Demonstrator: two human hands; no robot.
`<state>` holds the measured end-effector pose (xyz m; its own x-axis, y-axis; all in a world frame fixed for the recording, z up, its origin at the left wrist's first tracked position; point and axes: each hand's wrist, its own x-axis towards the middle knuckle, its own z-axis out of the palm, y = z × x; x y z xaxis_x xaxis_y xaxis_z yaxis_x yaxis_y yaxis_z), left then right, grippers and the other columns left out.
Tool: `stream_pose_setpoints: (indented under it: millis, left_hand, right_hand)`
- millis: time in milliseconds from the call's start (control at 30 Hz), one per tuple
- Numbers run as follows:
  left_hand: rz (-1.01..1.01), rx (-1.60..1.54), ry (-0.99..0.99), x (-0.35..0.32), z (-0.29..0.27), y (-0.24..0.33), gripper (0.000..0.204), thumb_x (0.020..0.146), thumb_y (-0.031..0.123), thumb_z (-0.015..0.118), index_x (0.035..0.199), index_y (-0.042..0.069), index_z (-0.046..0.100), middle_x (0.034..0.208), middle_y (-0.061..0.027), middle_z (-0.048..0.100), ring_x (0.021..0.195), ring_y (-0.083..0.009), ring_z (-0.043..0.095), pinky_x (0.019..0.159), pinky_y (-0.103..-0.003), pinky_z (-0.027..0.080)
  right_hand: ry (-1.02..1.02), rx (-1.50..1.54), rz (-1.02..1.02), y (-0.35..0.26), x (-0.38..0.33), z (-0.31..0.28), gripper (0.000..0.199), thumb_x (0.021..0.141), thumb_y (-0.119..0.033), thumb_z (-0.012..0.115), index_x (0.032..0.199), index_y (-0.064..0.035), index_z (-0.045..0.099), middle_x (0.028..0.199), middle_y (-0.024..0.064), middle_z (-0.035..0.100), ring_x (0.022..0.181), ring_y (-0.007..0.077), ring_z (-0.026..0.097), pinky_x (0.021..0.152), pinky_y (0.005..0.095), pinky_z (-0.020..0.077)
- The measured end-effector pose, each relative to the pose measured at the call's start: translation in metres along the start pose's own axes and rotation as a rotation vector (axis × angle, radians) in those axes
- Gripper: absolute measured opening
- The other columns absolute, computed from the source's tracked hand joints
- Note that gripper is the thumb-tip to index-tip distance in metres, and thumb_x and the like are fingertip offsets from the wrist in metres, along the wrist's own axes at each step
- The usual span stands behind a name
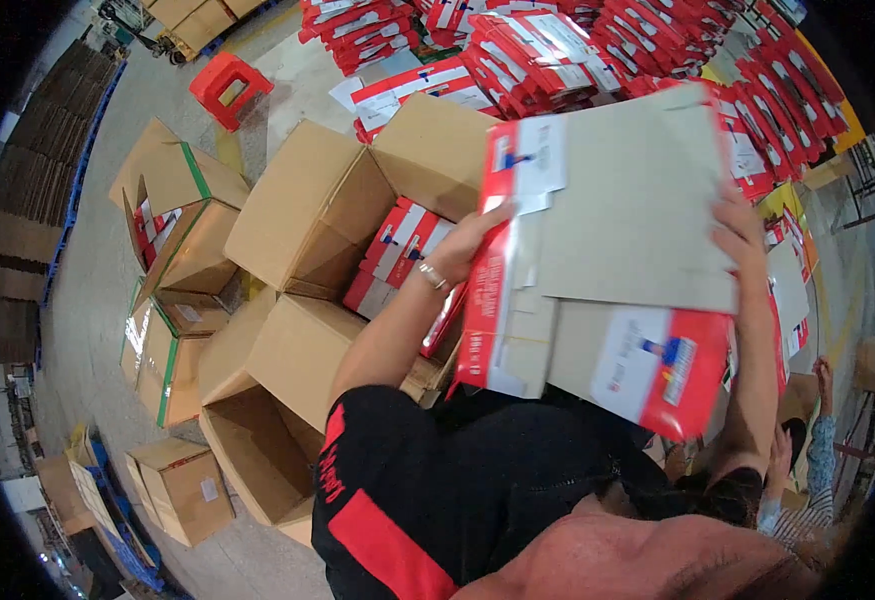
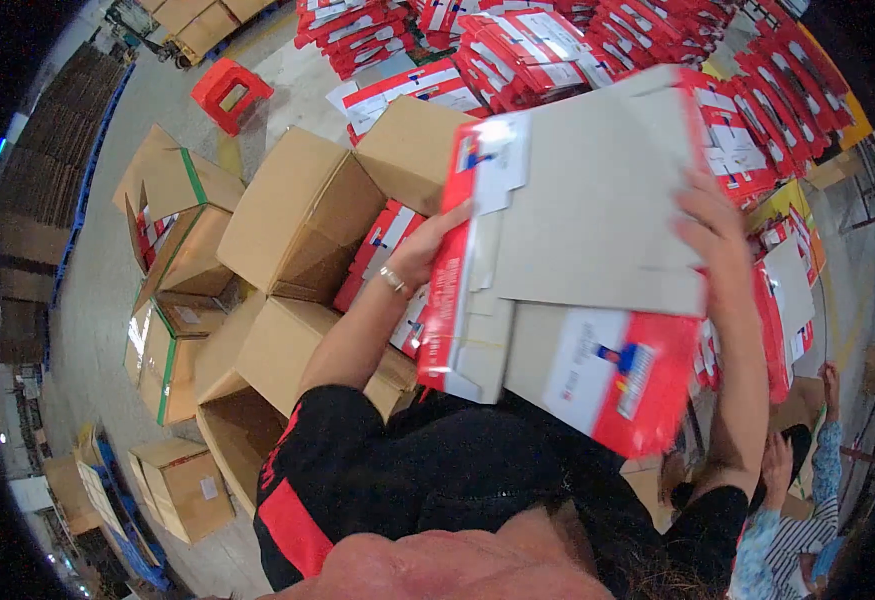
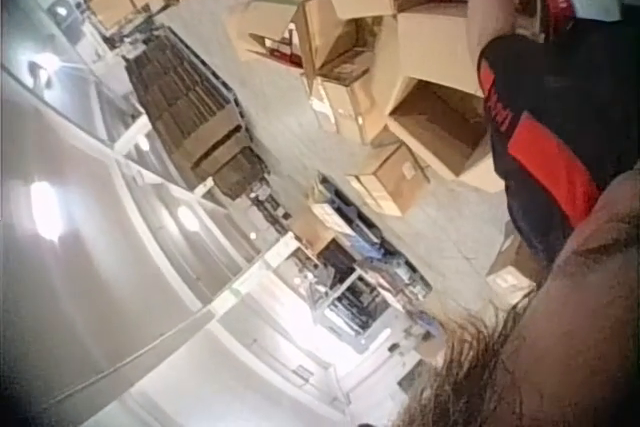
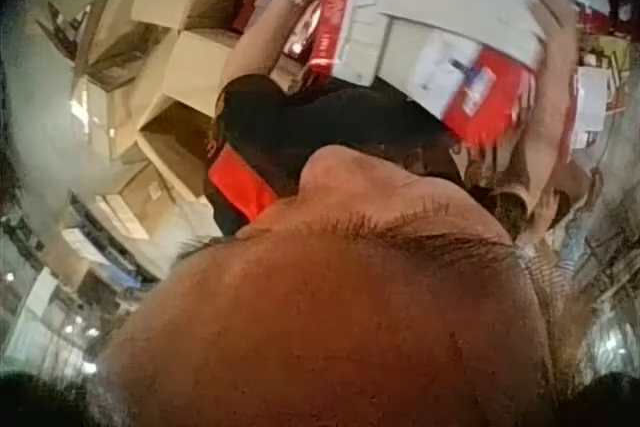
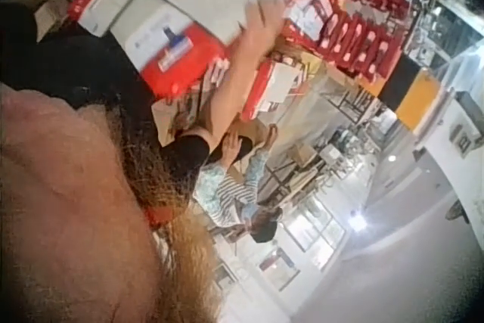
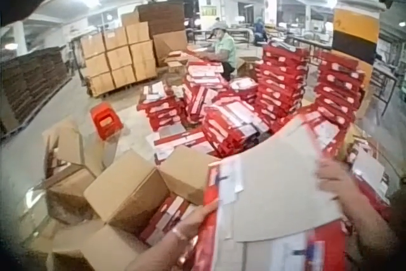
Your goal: Organizing and packing red cardboard packaging materials into boxes.
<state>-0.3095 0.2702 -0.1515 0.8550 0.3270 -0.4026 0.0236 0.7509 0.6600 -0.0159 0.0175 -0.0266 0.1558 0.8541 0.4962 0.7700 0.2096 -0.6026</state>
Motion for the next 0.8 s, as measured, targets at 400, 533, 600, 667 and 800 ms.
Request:
stream_pose_setpoints:
  millis: [400,533,600,667,800]
  left_hand:
    - [-0.012,-0.15,0.826,-0.172,-0.205,-0.096,0.053,0.093,0.038,0.062,0.131,0.002,0.051,0.126,-0.0117,0.061,0.11,-0.023,0.061,0.095,-0.039,0.05]
    - [0.109,-0.188,0.859,-0.166,-0.189,-0.087,0.058,0.097,0.044,0.051,0.14,0.005,0.041,0.137,-0.0111,0.052,0.123,-0.0276,0.052,0.101,-0.045,0.045]
    - [0.169,-0.202,0.871,-0.156,-0.2,-0.087,0.057,0.098,0.044,0.05,0.139,0.005,0.043,0.136,-0.0114,0.052,0.123,-0.0283,0.052,0.102,-0.046,0.045]
    - [0.228,-0.322,0.919,-0.116,-0.221,-0.1,0.053,0.097,0.042,0.052,0.134,0.004,0.047,0.133,-0.012,0.055,0.12,-0.0286,0.054,0.1,-0.047,0.046]
    - [0.135,-0.185,1.342,-0.023,-0.277,-0.165,0.019,0.091,0.019,0.068,0.083,0.007,0.055,0.08,-0.0041,0.058,0.07,-0.0203,0.057,0.064,-0.043,0.054]
  right_hand:
    - [-0.47,0.031,-0.639,0.037,0.106,0.308,0.036,0.09,-0.008,0.046,0.126,-0.0034,0.048,0.135,0.0157,0.049,0.129,0.0317,0.046,0.105,0.0384,0.0423]
    - [-0.421,-0.051,-0.589,0.052,0.133,0.344,0.037,0.093,-0.011,0.042,0.129,-0.0052,0.047,0.137,0.0148,0.047,0.128,0.0316,0.046,0.103,0.038,0.0437]
    - [-0.499,-0.193,-0.379,0.058,0.137,0.343,0.038,0.093,-0.011,0.041,0.13,-0.0056,0.047,0.138,0.0146,0.046,0.128,0.0325,0.046,0.103,0.0384,0.0429]
    - [-0.483,-0.298,-0.211,0.096,0.132,0.336,0.039,0.092,-0.009,0.043,0.131,-0.0074,0.046,0.139,0.0146,0.045,0.127,0.0336,0.046,0.103,0.0392,0.0424]
    - [-0.292,-0.14,0.045,0.132,0.097,0.288,0.053,0.084,-0.011,0.062,0.135,-0.0077,0.047,0.139,0.0156,0.045,0.129,0.0332,0.044,0.105,0.0412,0.0401]
